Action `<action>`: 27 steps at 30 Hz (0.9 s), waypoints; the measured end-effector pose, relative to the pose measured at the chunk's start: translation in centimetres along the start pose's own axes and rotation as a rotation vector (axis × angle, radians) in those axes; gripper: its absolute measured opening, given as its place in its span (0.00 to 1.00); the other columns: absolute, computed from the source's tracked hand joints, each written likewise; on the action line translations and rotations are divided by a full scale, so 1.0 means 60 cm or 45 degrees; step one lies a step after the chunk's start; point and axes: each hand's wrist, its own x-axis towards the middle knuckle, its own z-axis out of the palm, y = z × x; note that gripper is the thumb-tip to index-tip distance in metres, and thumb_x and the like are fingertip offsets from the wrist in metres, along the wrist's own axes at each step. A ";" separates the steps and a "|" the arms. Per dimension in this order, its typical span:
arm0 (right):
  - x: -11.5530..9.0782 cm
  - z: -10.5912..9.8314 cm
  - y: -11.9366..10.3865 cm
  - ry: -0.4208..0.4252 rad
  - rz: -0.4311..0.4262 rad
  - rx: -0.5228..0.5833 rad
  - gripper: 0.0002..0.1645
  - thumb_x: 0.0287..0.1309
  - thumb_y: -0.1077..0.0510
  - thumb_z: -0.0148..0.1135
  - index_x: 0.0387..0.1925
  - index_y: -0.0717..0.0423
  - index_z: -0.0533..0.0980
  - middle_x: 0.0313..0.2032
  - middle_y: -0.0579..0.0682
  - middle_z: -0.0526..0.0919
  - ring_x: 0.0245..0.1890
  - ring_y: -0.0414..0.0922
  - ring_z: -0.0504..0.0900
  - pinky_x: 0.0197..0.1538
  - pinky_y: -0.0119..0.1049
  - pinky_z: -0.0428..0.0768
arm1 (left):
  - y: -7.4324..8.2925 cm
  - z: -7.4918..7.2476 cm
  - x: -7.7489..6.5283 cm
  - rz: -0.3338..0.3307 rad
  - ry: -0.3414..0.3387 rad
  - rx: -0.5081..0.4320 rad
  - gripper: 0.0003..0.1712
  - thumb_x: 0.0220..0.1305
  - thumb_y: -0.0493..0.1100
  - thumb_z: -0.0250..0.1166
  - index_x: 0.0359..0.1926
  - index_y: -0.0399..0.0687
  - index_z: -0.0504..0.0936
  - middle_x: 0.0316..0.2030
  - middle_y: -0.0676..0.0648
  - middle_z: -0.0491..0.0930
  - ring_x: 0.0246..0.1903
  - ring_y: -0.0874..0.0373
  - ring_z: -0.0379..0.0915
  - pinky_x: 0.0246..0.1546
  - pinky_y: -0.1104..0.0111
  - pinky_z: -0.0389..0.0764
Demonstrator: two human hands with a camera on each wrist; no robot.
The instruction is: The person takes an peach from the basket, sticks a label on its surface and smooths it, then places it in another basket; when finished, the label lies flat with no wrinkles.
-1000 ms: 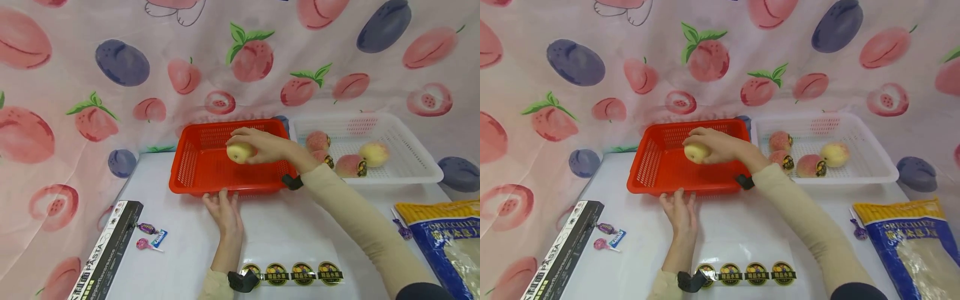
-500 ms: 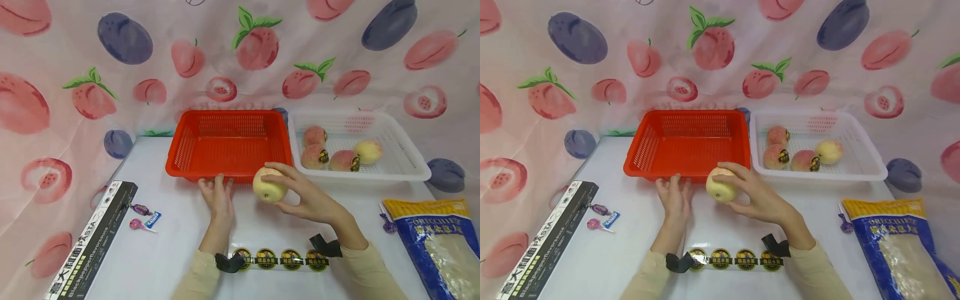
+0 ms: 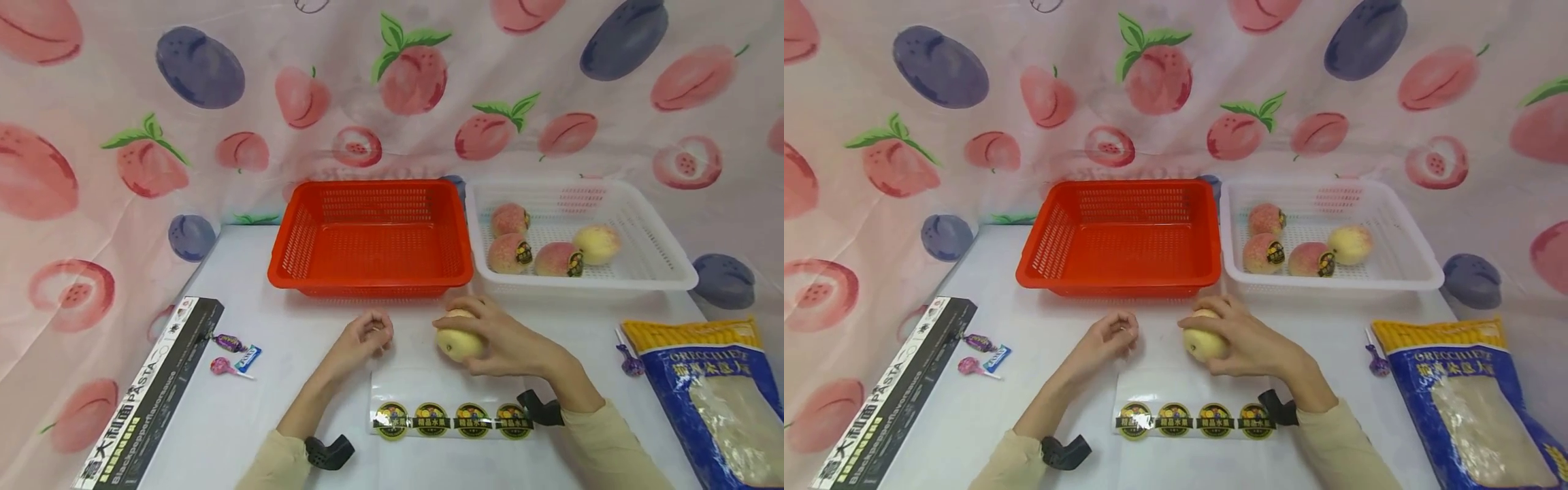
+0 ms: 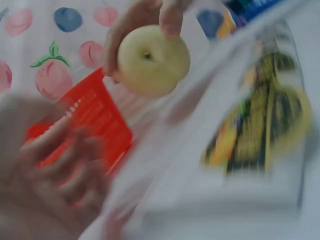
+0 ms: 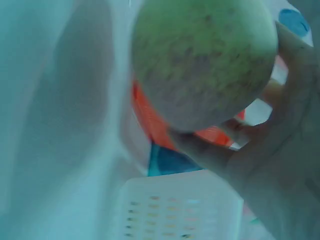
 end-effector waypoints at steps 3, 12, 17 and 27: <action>0.012 0.003 -0.002 -0.080 0.047 -0.137 0.38 0.29 0.51 0.66 0.51 0.28 0.69 0.50 0.40 0.66 0.48 0.43 0.61 0.42 0.36 0.67 | -0.006 -0.009 -0.029 0.124 -0.206 0.419 0.09 0.58 0.51 0.58 0.39 0.56 0.72 0.28 0.52 0.71 0.29 0.61 0.67 0.30 0.72 0.71; 0.049 0.031 -0.024 -0.099 0.063 -0.313 0.39 0.32 0.42 0.71 0.52 0.37 0.69 0.49 0.39 0.72 0.51 0.42 0.62 0.51 0.44 0.62 | -0.015 0.018 -0.077 0.320 -0.410 1.039 0.23 0.43 0.59 0.67 0.42 0.63 0.73 0.31 0.59 0.68 0.30 0.68 0.64 0.32 0.80 0.67; 0.040 0.050 -0.027 -0.098 0.020 -0.129 0.44 0.29 0.41 0.73 0.55 0.34 0.66 0.53 0.40 0.65 0.55 0.41 0.57 0.55 0.42 0.55 | -0.020 0.041 -0.072 0.425 -0.378 1.161 0.26 0.41 0.58 0.69 0.44 0.63 0.73 0.33 0.59 0.68 0.32 0.69 0.62 0.34 0.80 0.66; 0.005 0.040 -0.036 0.089 0.064 0.189 0.49 0.35 0.39 0.69 0.62 0.38 0.58 0.62 0.41 0.53 0.63 0.39 0.53 0.60 0.44 0.62 | -0.029 0.060 -0.059 0.572 -0.381 1.222 0.20 0.44 0.57 0.67 0.41 0.65 0.77 0.33 0.61 0.69 0.35 0.71 0.61 0.36 0.82 0.66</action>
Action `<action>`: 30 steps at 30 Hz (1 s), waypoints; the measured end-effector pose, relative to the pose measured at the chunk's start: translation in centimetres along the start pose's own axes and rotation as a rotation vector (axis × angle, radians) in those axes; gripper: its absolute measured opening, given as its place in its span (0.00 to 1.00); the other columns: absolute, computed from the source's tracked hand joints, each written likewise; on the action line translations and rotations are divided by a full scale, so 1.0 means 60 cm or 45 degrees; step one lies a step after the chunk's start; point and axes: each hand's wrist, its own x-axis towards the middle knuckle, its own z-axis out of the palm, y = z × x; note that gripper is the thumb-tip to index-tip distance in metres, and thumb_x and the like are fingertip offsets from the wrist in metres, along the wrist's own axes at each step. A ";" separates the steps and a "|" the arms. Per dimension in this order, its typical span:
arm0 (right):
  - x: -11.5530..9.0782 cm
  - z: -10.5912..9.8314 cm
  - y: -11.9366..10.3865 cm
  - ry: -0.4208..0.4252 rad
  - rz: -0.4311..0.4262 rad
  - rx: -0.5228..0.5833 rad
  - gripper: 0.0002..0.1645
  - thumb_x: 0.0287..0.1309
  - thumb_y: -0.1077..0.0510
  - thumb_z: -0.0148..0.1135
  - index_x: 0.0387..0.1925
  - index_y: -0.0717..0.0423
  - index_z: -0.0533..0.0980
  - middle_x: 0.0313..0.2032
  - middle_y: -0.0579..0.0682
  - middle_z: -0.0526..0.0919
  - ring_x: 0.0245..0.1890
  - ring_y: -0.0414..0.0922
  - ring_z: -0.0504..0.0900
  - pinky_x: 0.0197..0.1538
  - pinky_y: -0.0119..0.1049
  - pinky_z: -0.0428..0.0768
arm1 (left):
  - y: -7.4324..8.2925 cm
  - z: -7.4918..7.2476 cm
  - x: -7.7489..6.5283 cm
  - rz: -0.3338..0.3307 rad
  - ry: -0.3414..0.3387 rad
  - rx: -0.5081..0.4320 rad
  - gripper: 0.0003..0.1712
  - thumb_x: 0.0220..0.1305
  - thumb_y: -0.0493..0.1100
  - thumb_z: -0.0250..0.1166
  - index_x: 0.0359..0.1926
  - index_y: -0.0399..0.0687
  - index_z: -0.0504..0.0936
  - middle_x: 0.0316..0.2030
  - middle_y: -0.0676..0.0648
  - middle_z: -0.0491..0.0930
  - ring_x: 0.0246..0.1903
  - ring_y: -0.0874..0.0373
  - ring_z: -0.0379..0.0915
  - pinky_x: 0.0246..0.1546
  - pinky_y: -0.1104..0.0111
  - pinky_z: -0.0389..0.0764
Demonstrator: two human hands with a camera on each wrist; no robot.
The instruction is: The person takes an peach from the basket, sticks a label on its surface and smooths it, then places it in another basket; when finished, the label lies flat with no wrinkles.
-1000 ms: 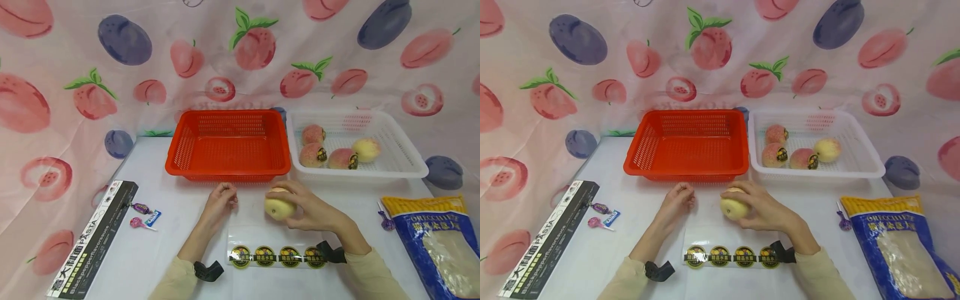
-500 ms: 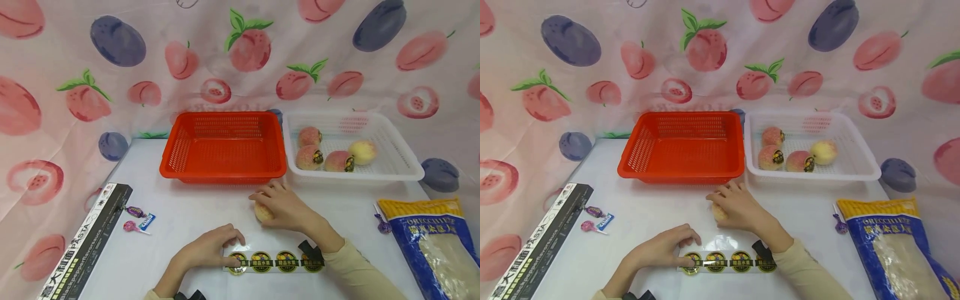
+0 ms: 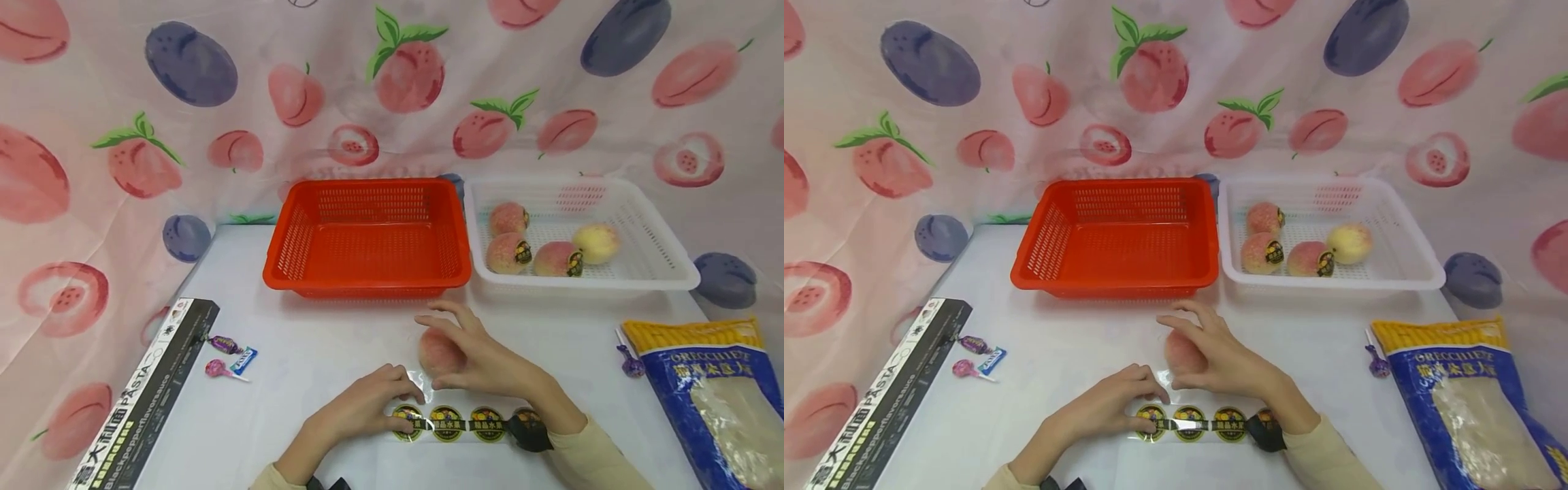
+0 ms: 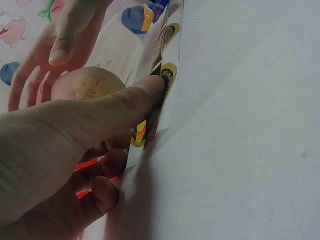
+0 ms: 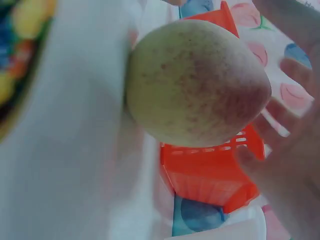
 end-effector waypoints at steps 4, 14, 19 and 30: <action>-0.021 0.002 -0.016 0.176 -0.144 0.145 0.35 0.41 0.50 0.69 0.54 0.50 0.66 0.52 0.44 0.65 0.53 0.38 0.63 0.52 0.30 0.68 | 0.002 -0.002 0.003 0.014 -0.003 -0.009 0.16 0.44 0.56 0.68 0.37 0.66 0.77 0.32 0.62 0.70 0.36 0.72 0.63 0.37 0.83 0.67; -0.073 0.053 -0.032 -0.489 -0.030 0.376 0.11 0.57 0.49 0.54 0.41 0.42 0.67 0.26 0.36 0.69 0.25 0.28 0.67 0.29 0.19 0.70 | -0.002 -0.004 0.003 0.001 0.005 -0.079 0.16 0.45 0.56 0.67 0.37 0.64 0.76 0.33 0.63 0.70 0.37 0.73 0.63 0.39 0.81 0.68; -0.064 0.061 -0.028 -0.484 0.165 0.436 0.12 0.57 0.46 0.53 0.42 0.42 0.66 0.24 0.36 0.70 0.21 0.27 0.67 0.25 0.21 0.70 | -0.004 -0.004 0.002 -0.007 -0.009 -0.083 0.16 0.45 0.56 0.67 0.37 0.65 0.75 0.34 0.64 0.70 0.38 0.73 0.63 0.38 0.81 0.69; -0.051 0.095 -0.046 -0.348 0.299 0.166 0.06 0.51 0.47 0.59 0.25 0.37 0.70 0.14 0.31 0.63 0.15 0.25 0.60 0.20 0.20 0.60 | -0.016 0.009 -0.005 -0.041 0.044 -0.175 0.25 0.41 0.59 0.68 0.42 0.66 0.69 0.29 0.64 0.69 0.32 0.72 0.65 0.33 0.82 0.67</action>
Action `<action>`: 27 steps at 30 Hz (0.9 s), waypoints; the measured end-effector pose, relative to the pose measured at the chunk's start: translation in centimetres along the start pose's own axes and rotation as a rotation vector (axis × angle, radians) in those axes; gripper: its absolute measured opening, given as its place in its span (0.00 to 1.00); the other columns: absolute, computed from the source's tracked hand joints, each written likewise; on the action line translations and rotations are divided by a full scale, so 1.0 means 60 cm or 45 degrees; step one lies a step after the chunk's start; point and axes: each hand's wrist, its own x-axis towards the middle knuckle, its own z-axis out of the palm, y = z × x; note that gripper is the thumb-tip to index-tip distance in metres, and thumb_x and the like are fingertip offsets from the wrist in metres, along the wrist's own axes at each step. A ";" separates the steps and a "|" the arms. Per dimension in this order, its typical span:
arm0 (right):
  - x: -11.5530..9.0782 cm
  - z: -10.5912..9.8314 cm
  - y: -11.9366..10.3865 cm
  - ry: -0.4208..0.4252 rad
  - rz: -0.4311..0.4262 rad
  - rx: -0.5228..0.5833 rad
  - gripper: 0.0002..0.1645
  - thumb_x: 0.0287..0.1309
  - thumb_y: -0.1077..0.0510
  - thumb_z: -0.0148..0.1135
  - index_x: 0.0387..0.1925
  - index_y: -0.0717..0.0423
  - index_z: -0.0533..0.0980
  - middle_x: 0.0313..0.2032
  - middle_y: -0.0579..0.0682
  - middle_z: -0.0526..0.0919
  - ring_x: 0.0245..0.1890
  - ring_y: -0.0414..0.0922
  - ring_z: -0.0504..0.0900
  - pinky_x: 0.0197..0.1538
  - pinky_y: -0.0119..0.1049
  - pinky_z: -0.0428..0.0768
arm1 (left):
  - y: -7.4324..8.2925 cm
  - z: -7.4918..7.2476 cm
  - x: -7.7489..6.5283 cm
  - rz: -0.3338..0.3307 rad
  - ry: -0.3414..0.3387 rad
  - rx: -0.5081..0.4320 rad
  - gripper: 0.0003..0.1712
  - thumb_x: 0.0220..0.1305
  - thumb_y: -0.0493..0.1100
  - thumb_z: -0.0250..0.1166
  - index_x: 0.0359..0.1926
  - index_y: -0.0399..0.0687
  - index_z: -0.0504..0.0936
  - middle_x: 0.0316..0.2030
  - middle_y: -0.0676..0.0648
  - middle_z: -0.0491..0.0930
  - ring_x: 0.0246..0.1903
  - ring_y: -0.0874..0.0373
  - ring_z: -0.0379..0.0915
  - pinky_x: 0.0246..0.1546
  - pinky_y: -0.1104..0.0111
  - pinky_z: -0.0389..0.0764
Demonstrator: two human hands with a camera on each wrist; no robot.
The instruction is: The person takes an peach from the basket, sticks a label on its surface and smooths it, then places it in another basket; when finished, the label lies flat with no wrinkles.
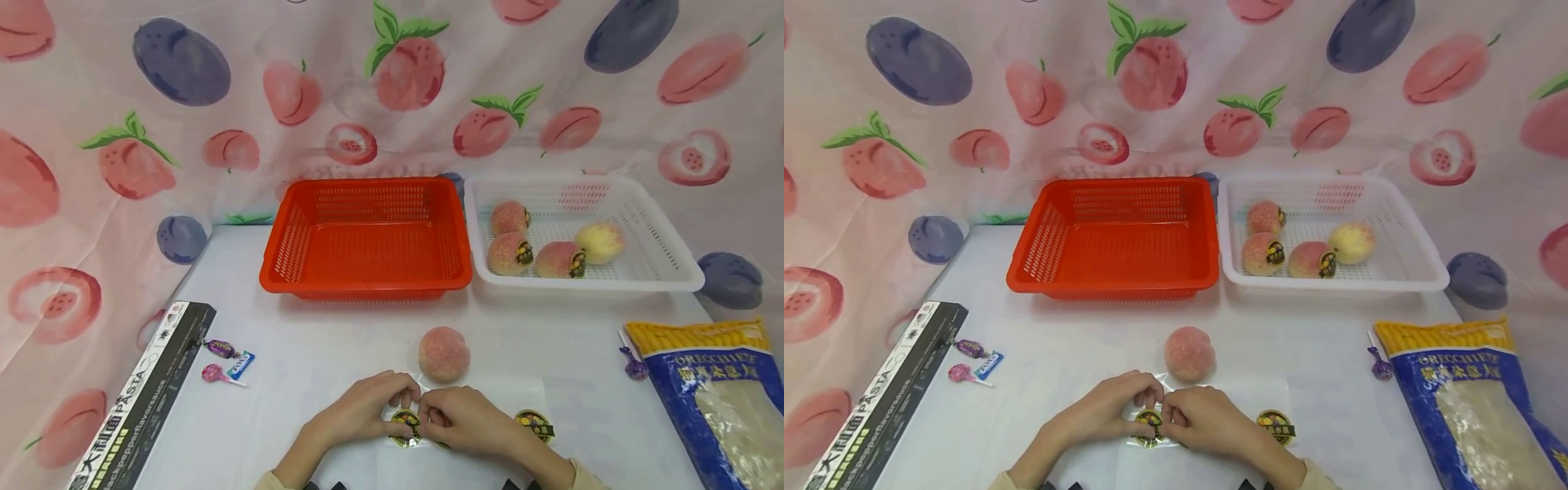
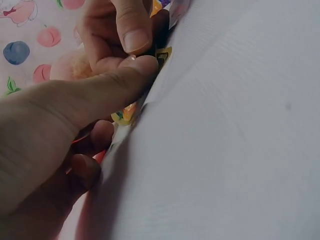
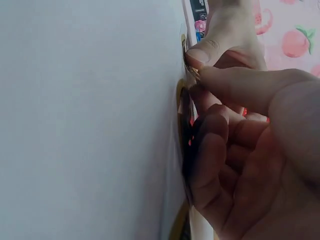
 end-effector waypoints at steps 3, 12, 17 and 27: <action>-0.001 0.001 0.001 -0.008 -0.064 -0.015 0.07 0.52 0.50 0.58 0.23 0.36 0.68 0.14 0.31 0.63 0.15 0.24 0.60 0.21 0.19 0.60 | -0.002 0.002 -0.001 0.022 0.031 0.011 0.25 0.41 0.60 0.67 0.42 0.66 0.69 0.28 0.64 0.68 0.31 0.72 0.64 0.31 0.82 0.66; -0.004 -0.021 0.008 -0.084 -0.175 0.145 0.06 0.56 0.54 0.55 0.28 0.40 0.67 0.18 0.34 0.67 0.17 0.26 0.64 0.21 0.20 0.65 | -0.004 -0.001 0.001 0.068 0.020 -0.055 0.09 0.52 0.61 0.59 0.34 0.70 0.72 0.27 0.67 0.69 0.28 0.74 0.64 0.30 0.83 0.66; -0.010 -0.046 0.002 -0.058 -0.113 0.168 0.03 0.58 0.50 0.53 0.29 0.39 0.68 0.21 0.33 0.69 0.20 0.28 0.67 0.23 0.22 0.69 | 0.001 -0.009 0.011 0.170 0.068 -0.284 0.06 0.58 0.52 0.57 0.37 0.66 0.76 0.27 0.65 0.73 0.23 0.73 0.62 0.22 0.81 0.67; -0.033 -0.107 0.007 -0.021 -0.026 0.121 0.04 0.58 0.48 0.52 0.30 0.41 0.70 0.21 0.33 0.71 0.20 0.29 0.68 0.23 0.24 0.70 | 0.024 -0.009 0.051 0.068 0.192 -0.574 0.13 0.55 0.49 0.60 0.42 0.53 0.75 0.30 0.55 0.80 0.29 0.70 0.76 0.29 0.75 0.78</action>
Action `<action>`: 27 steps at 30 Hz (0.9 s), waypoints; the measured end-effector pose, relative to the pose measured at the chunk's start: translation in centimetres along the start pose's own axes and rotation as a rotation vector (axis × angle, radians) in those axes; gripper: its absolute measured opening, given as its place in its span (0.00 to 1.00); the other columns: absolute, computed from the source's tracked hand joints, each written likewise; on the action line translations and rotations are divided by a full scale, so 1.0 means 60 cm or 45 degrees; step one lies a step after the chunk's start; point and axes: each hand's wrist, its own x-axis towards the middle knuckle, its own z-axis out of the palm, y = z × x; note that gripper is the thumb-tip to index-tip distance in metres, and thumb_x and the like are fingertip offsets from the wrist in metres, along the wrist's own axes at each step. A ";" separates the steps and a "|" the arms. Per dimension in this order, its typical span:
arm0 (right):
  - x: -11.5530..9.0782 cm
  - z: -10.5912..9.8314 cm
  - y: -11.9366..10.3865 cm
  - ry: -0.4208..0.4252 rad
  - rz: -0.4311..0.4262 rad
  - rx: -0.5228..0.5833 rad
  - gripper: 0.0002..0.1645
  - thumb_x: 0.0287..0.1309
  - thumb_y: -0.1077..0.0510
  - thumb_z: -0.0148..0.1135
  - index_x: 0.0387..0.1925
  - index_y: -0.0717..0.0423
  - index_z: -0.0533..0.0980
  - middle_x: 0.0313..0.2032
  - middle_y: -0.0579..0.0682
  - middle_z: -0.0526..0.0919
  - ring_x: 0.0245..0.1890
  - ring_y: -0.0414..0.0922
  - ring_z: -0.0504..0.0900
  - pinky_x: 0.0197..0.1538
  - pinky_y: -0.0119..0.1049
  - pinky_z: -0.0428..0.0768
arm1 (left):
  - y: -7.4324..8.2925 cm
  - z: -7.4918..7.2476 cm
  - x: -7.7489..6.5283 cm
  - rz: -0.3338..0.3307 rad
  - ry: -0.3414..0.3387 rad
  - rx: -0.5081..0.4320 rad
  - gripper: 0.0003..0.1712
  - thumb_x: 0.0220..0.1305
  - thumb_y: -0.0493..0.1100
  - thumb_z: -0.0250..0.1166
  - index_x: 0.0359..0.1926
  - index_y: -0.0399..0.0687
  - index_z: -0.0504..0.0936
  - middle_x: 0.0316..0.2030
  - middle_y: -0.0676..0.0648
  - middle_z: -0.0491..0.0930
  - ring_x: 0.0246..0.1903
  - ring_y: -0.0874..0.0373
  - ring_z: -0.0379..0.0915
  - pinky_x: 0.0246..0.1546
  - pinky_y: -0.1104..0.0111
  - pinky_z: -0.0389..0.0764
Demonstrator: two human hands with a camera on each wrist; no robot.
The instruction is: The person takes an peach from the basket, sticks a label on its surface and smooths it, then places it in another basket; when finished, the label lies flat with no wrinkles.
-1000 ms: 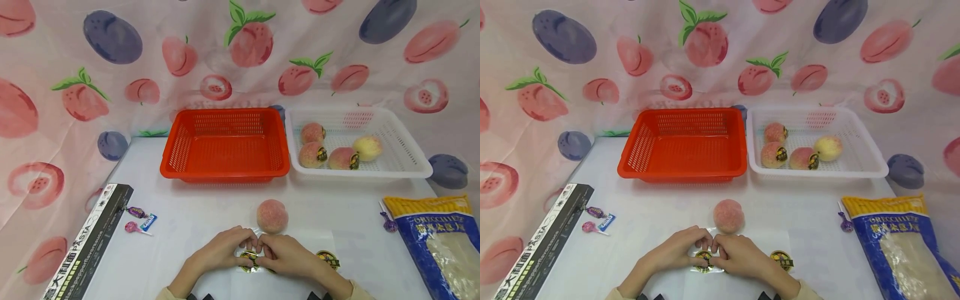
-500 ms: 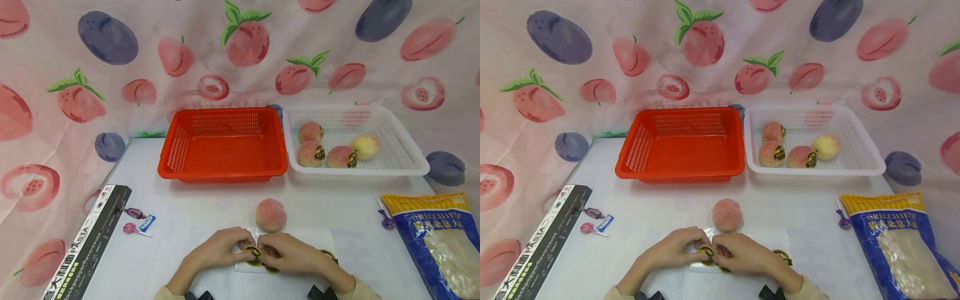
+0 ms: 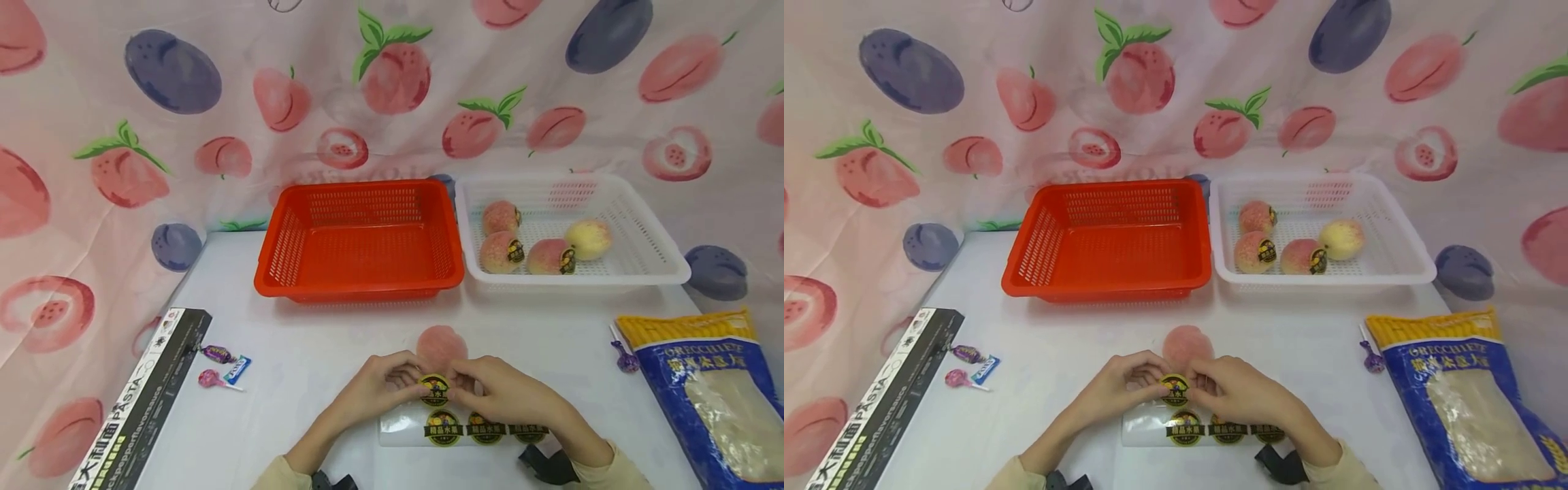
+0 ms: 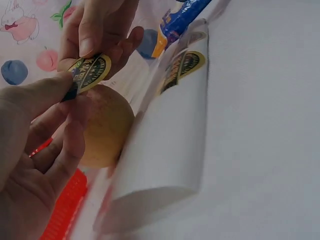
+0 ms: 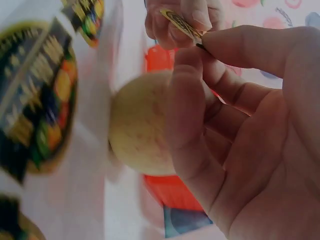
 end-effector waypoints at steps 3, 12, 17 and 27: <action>-0.003 -0.011 0.005 0.026 0.043 -0.019 0.04 0.58 0.48 0.52 0.29 0.40 0.70 0.22 0.34 0.72 0.22 0.31 0.70 0.24 0.25 0.71 | 0.003 0.002 0.011 -0.050 0.041 -0.009 0.09 0.55 0.49 0.60 0.38 0.54 0.75 0.28 0.55 0.80 0.28 0.69 0.76 0.28 0.75 0.78; -0.001 -0.021 0.027 0.105 0.064 -0.106 0.03 0.57 0.52 0.55 0.28 0.39 0.71 0.22 0.34 0.73 0.23 0.31 0.70 0.26 0.24 0.71 | 0.017 0.006 0.039 0.027 0.119 0.158 0.11 0.55 0.45 0.61 0.40 0.51 0.73 0.25 0.53 0.80 0.23 0.68 0.75 0.25 0.78 0.76; 0.001 -0.019 0.029 0.139 0.072 -0.140 0.05 0.55 0.54 0.56 0.28 0.39 0.70 0.21 0.33 0.73 0.22 0.31 0.71 0.27 0.25 0.71 | 0.015 0.009 0.041 0.078 0.182 0.332 0.17 0.55 0.44 0.62 0.46 0.51 0.69 0.23 0.57 0.77 0.21 0.73 0.71 0.23 0.82 0.73; 0.005 -0.007 0.026 0.345 0.148 -0.415 0.11 0.51 0.51 0.59 0.21 0.36 0.66 0.14 0.32 0.64 0.15 0.29 0.62 0.19 0.23 0.62 | 0.014 0.015 0.042 0.093 0.265 0.533 0.30 0.56 0.44 0.61 0.60 0.55 0.64 0.21 0.59 0.71 0.19 0.72 0.65 0.21 0.85 0.68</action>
